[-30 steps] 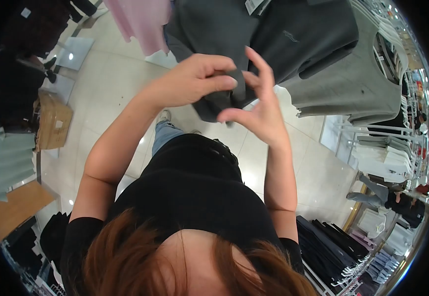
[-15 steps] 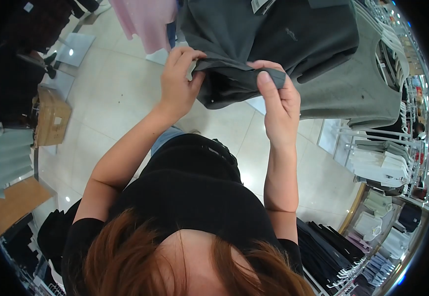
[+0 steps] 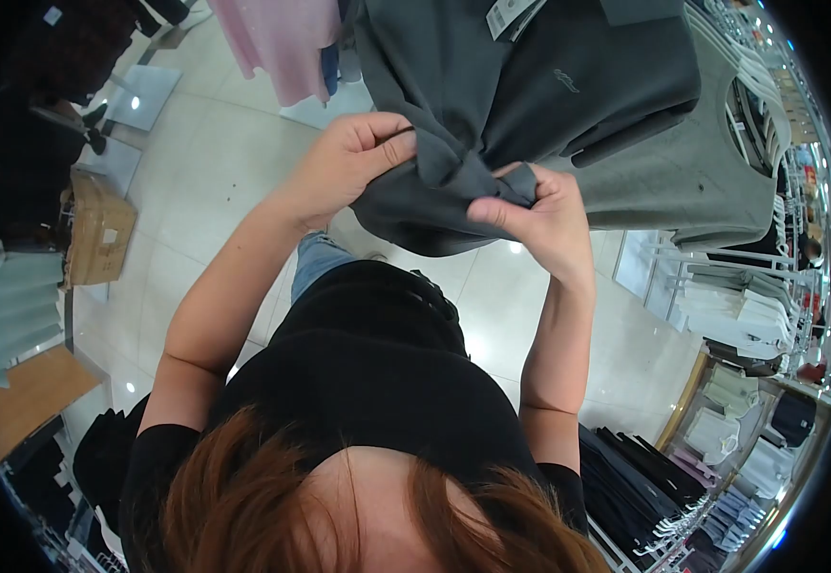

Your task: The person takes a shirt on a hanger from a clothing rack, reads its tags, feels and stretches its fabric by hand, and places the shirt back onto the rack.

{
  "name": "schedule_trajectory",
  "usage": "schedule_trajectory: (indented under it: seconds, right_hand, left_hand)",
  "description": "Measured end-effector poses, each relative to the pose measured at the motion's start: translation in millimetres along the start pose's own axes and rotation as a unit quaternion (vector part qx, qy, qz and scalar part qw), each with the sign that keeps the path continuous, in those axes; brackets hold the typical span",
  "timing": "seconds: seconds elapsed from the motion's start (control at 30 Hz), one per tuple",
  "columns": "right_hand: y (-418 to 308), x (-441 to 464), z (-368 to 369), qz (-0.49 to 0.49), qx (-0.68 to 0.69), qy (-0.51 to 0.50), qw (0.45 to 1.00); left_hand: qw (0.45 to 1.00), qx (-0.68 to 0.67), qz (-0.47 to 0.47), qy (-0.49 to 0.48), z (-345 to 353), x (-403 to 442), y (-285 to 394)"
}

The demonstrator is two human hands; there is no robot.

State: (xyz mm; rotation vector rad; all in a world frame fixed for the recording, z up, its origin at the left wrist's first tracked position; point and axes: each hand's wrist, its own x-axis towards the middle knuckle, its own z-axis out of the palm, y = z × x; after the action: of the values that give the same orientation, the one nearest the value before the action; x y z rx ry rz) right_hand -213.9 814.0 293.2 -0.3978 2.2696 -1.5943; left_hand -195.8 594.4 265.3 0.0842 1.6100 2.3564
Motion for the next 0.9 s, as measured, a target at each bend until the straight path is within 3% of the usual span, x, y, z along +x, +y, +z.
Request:
schedule_trajectory:
  seconds: [0.03,0.07,0.1,0.17,0.2,0.3,0.43,0.47,0.57,0.77,0.9]
  right_hand:
    - [-0.8,-2.4,-3.9,0.087,-0.015,-0.004,0.996]
    - [-0.2,-3.0,-6.7,0.06,0.038,0.029,0.997]
    - [0.3,-3.6,-9.5,0.03,0.09,0.059,0.994]
    - [11.8,-0.9,-10.0,-0.141,0.276,0.117,0.943]
    - [18.2,3.1,-16.7,-0.107,0.372,0.152,0.909]
    - [20.7,0.1,-38.9,-0.063,0.447,0.236,0.86]
    - [49.1,-9.1,-73.8,-0.095,0.507,0.129,0.847]
    - [49.0,-9.1,-72.1,-0.082,0.482,0.236,0.84]
    - [45.4,-11.1,-70.0,-0.08,0.461,0.303,0.831]
    - [82.7,-15.9,-79.5,-0.085,0.509,0.262,0.816]
    - [82.6,-18.0,-74.9,-0.057,0.448,0.347,0.822]
  left_hand:
    - [0.999,-0.005,-0.03,-0.037,-2.9,-1.6,5.1]
    - [0.997,0.026,-0.039,-0.055,-3.5,-3.4,10.3]
    - [0.995,0.056,-0.048,-0.074,-3.5,-4.9,15.1]
    - [0.985,0.118,-0.063,-0.109,-9.4,-5.9,16.6]
    - [0.978,0.149,-0.071,-0.126,-17.3,-4.9,14.5]
    - [0.967,0.18,-0.11,-0.145,-33.5,-9.3,14.5]
    - [0.965,0.163,-0.119,-0.165,-56.5,-16.1,4.0]
    - [0.969,0.148,-0.108,-0.164,-63.3,-16.5,-2.9]
    - [0.99,0.057,-0.042,-0.122,-73.0,-17.2,-23.5]
    - [0.996,-0.066,-0.009,-0.058,-66.2,-17.8,-18.9]
    - [0.995,-0.092,-0.009,-0.039,-67.9,-17.5,-13.0]
